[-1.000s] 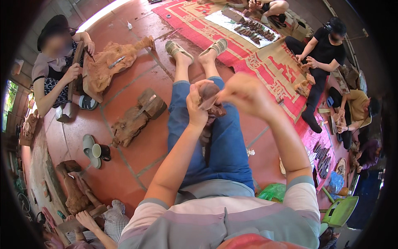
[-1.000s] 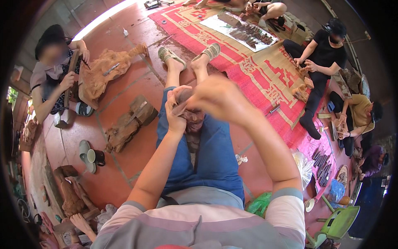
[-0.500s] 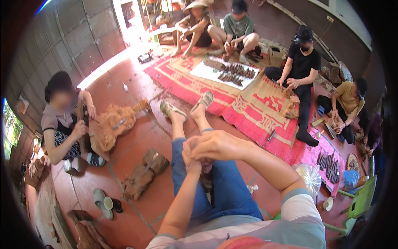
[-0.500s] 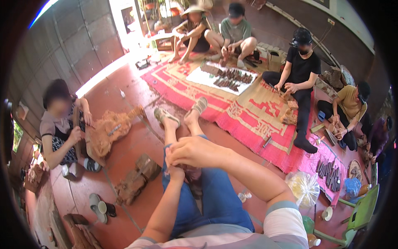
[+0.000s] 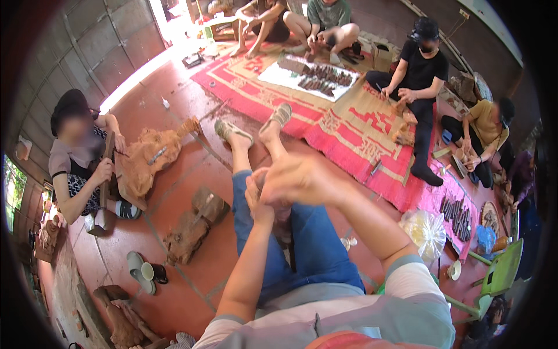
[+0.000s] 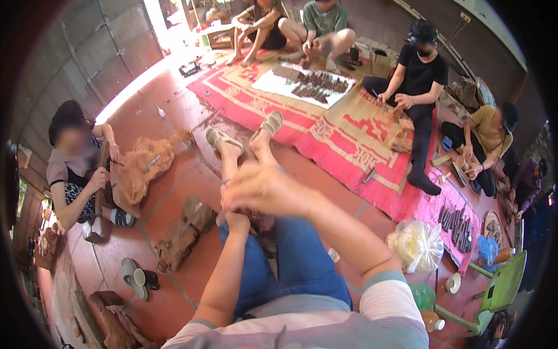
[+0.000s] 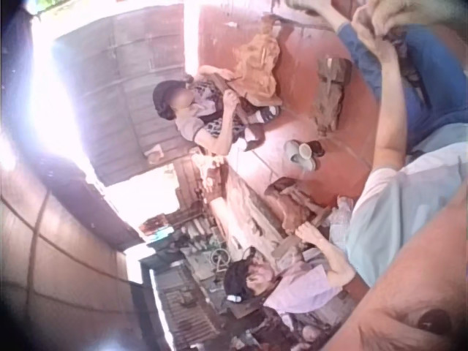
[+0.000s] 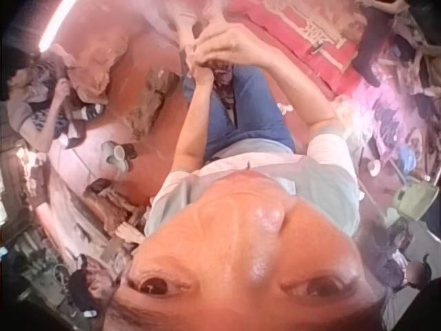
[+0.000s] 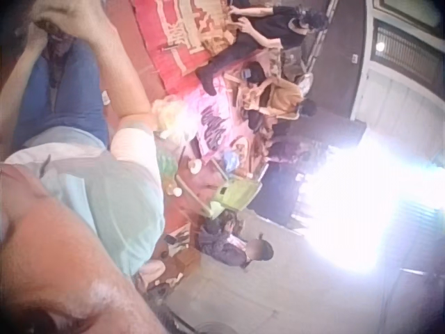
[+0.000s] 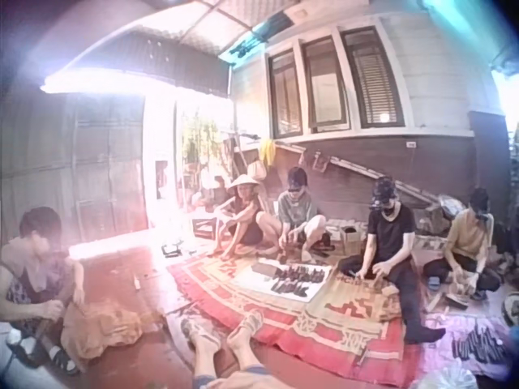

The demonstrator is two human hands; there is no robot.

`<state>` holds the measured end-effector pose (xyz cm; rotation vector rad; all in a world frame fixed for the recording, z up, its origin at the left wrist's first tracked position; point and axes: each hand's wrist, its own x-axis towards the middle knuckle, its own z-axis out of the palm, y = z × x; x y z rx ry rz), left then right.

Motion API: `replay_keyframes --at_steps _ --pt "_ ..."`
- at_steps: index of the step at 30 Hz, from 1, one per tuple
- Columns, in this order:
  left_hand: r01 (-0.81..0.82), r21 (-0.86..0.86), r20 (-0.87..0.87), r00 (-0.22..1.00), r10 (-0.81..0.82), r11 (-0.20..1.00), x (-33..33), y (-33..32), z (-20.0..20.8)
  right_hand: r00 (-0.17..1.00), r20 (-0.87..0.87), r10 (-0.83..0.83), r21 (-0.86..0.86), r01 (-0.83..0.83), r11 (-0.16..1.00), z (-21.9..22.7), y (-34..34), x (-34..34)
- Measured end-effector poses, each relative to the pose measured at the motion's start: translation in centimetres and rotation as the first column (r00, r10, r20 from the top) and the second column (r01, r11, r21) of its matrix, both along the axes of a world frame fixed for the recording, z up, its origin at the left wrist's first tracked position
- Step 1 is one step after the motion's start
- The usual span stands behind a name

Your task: The person sits on the floor and carves a piece of wood using a small knife. They hold the wood in their left hand and use the knife in their right hand to shape and refine the surface. The person rotates the wood to access different areas and continues carving throughout the clip.

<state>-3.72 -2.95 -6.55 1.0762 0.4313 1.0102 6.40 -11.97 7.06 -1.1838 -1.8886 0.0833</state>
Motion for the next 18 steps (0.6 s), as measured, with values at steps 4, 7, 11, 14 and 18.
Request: replay_keyframes --at_steps 4,7,11,14,18 --pt "-0.032 0.052 0.092 0.995 0.027 0.998 0.8 0.2 0.2 0.975 -0.154 -0.157 -0.157 0.133 0.979 -0.9 0.2 2.5" --pt "-0.012 0.175 0.010 1.000 0.010 0.985 0.1 0.3 0.9 0.993 -0.089 -0.078 -0.047 0.074 0.996 0.0 -0.1 1.4" --pt "0.001 0.132 0.000 1.000 0.000 0.991 0.3 0.1 0.6 0.980 -0.119 -0.162 -0.136 0.145 0.980 -1.9 0.5 1.9" --pt "0.004 0.130 0.035 0.999 -0.009 0.992 0.1 0.3 0.4 0.951 -0.254 -0.178 -0.134 0.147 0.980 -1.7 0.3 2.4" --pt "-0.014 0.133 0.040 0.999 0.009 0.991 0.4 0.0 0.4 0.988 -0.122 -0.096 -0.062 0.089 0.994 -2.3 0.7 0.2"
